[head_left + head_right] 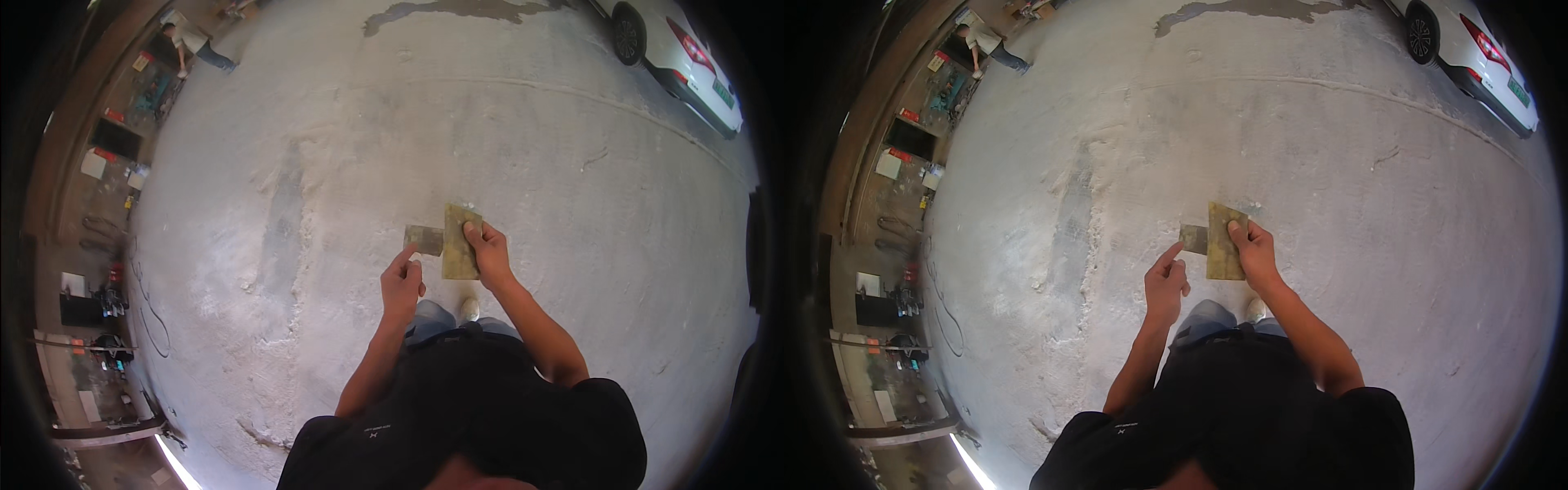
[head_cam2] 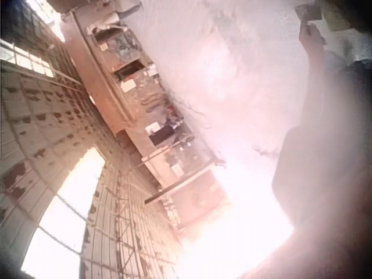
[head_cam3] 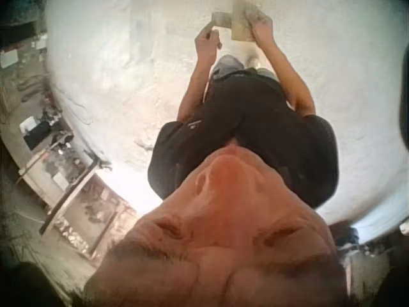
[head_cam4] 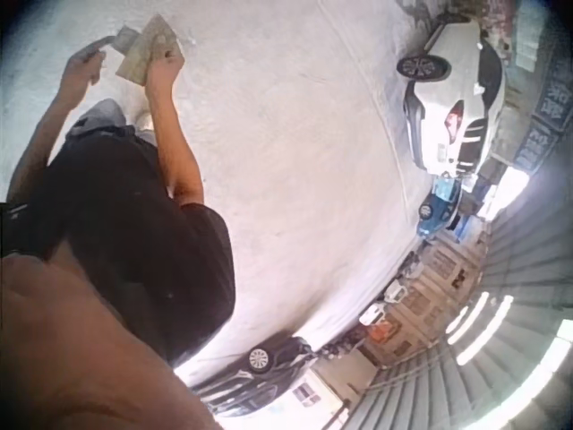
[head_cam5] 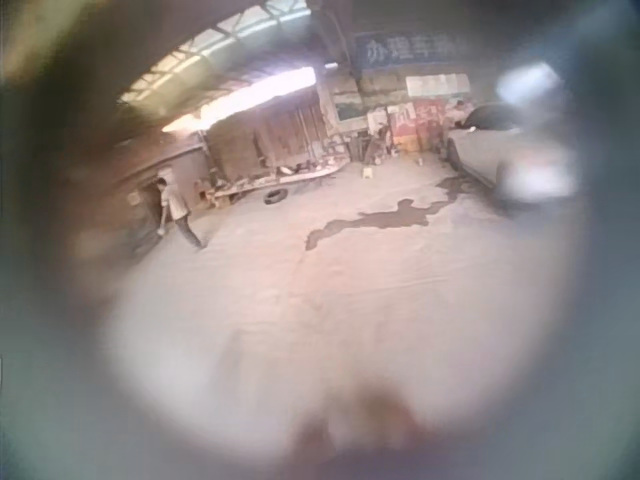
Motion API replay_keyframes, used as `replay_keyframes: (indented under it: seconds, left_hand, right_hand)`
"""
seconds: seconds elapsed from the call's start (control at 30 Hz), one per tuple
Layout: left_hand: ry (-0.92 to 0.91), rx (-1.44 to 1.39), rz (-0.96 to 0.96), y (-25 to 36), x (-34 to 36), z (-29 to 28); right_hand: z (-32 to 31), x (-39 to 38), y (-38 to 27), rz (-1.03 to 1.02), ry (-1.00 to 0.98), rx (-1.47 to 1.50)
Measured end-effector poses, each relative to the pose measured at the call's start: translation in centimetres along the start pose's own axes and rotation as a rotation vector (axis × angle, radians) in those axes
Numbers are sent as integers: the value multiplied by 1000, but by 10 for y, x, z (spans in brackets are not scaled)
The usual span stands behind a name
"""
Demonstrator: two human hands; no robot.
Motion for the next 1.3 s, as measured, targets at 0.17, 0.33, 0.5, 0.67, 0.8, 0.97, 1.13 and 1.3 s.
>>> replay_keyframes:
  seconds: [0.17,0.33,0.5,0.67,0.8,0.97,1.13,1.3]
  left_hand:
    - [373,26,435,71,89,-104]
    - [430,198,141,10,169,-204]
    - [289,280,-444,-157,225,-205]
    - [82,627,-474,-321,289,-176]
    - [108,626,-592,-400,354,-150]
    - [133,887,-625,-530,456,-125]
    - [195,1125,-558,-670,540,-108]
    - [182,1244,-581,-765,596,-104]
  right_hand:
    - [-160,99,-21,-218,284,-341]
    - [-428,79,83,313,732,-97]
    - [-466,2,204,461,946,358]
    - [-350,90,301,644,774,274]
    - [-238,200,348,751,398,76]
    - [-198,265,464,732,256,-105]
    - [-203,317,493,836,177,-384]
    - [-211,357,463,775,345,67]
Point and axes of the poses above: each hand's wrist, its own x-axis towards the middle knuckle, its own z-axis out of the palm, y = z × x, the point moved 2 cm from there along x, towards the middle knuckle, and after that the axes turned 12 degrees about -y, right-handed, at the moved point
